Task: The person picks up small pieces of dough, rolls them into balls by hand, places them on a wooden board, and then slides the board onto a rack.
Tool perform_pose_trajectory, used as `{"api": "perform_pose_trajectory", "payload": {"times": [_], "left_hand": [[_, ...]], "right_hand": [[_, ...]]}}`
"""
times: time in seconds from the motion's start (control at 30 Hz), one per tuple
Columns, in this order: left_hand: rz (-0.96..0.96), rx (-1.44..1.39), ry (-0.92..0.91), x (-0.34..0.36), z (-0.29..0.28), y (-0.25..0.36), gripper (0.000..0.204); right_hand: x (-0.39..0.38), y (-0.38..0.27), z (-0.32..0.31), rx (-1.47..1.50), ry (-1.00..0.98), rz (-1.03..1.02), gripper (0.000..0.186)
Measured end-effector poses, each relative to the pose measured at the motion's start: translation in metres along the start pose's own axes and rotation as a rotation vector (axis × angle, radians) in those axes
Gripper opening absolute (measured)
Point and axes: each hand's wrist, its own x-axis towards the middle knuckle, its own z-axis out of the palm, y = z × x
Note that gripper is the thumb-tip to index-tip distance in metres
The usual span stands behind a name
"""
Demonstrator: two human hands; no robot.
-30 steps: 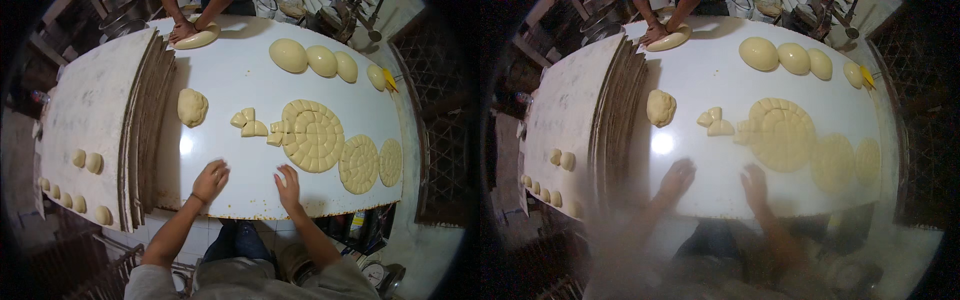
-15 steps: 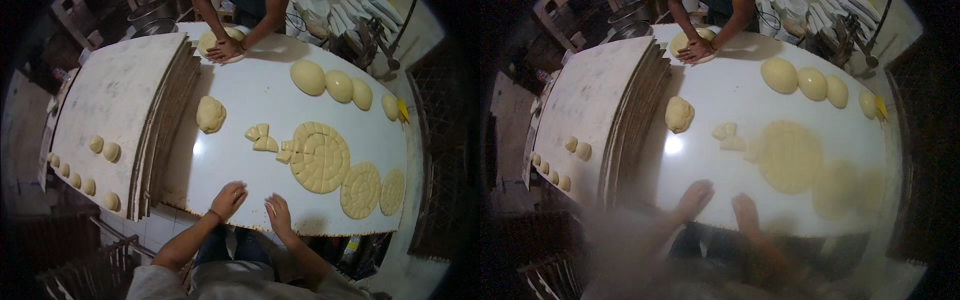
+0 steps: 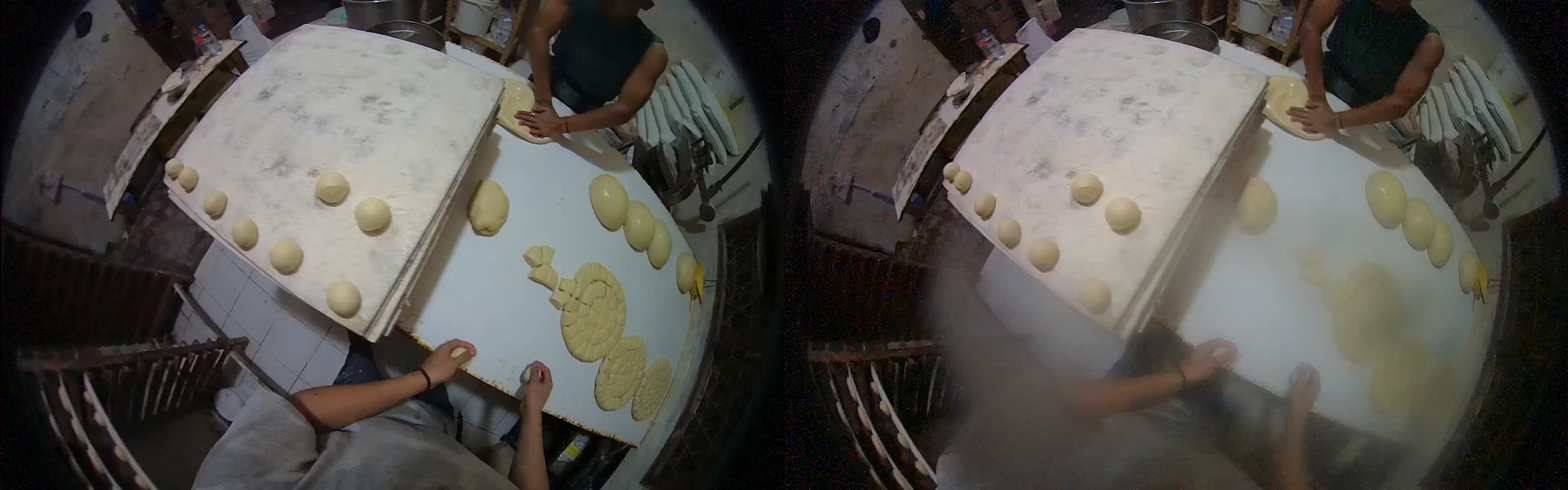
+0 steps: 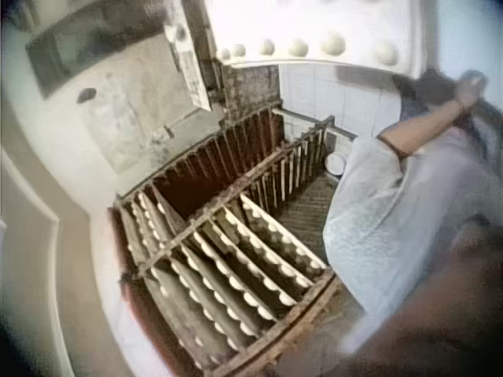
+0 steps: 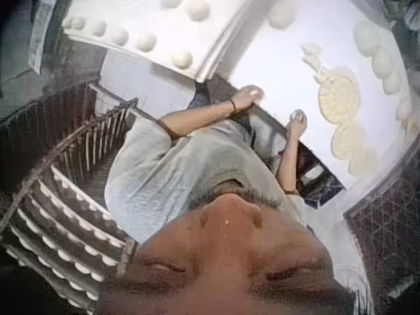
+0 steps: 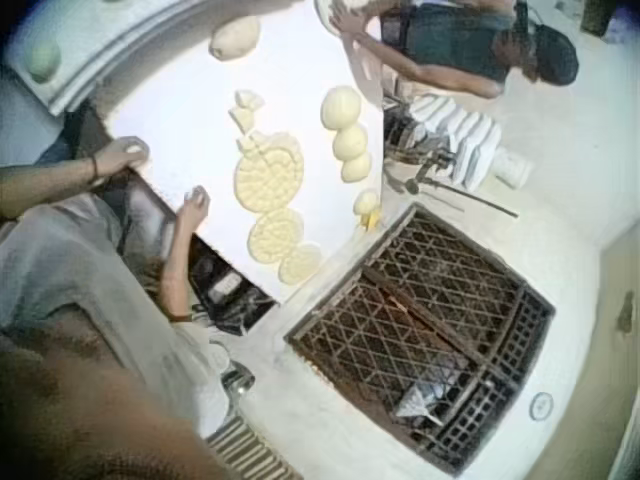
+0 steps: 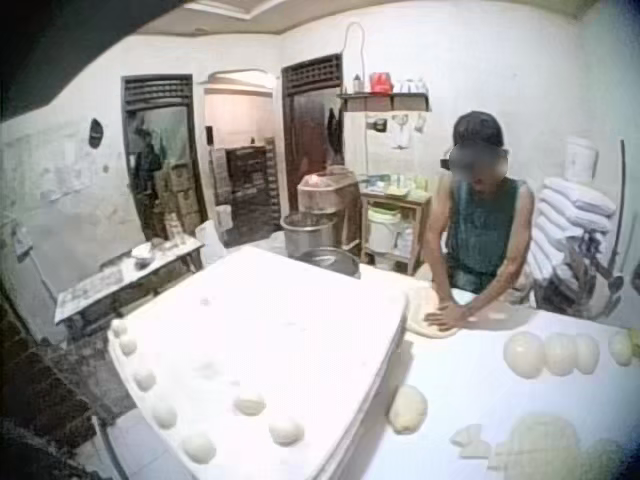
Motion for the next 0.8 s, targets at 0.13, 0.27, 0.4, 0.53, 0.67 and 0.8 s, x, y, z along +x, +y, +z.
{"api": "perform_pose_trajectory", "payload": {"times": [0.13,0.27,0.4,0.53,0.67,0.8], "left_hand": [[0.242,-0.126,-0.430,-0.080,-0.104,0.157,0.049],[0.444,0.164,-0.068,-0.092,-0.277,0.272,0.044],[0.624,0.891,0.387,-0.054,-0.456,0.315,0.037],[0.528,0.909,0.276,-0.028,-0.509,0.307,0.037],[0.694,0.923,0.321,-0.053,-0.517,0.300,0.051],[0.752,0.750,0.312,-0.089,-0.453,0.318,0.044]], "right_hand": [[-0.053,-0.150,0.053,-0.054,-0.192,-0.279,0.052],[-0.108,-0.303,0.202,-0.093,-0.489,-0.831,0.052],[-0.171,-0.404,0.375,-0.187,-0.890,-0.889,0.045],[-0.172,-0.404,0.482,-0.643,-0.695,-1.175,0.051],[-0.174,-0.410,0.465,-0.621,-0.701,-1.189,0.064],[-0.139,-0.400,0.354,-0.812,-0.664,-1.187,0.073]]}}
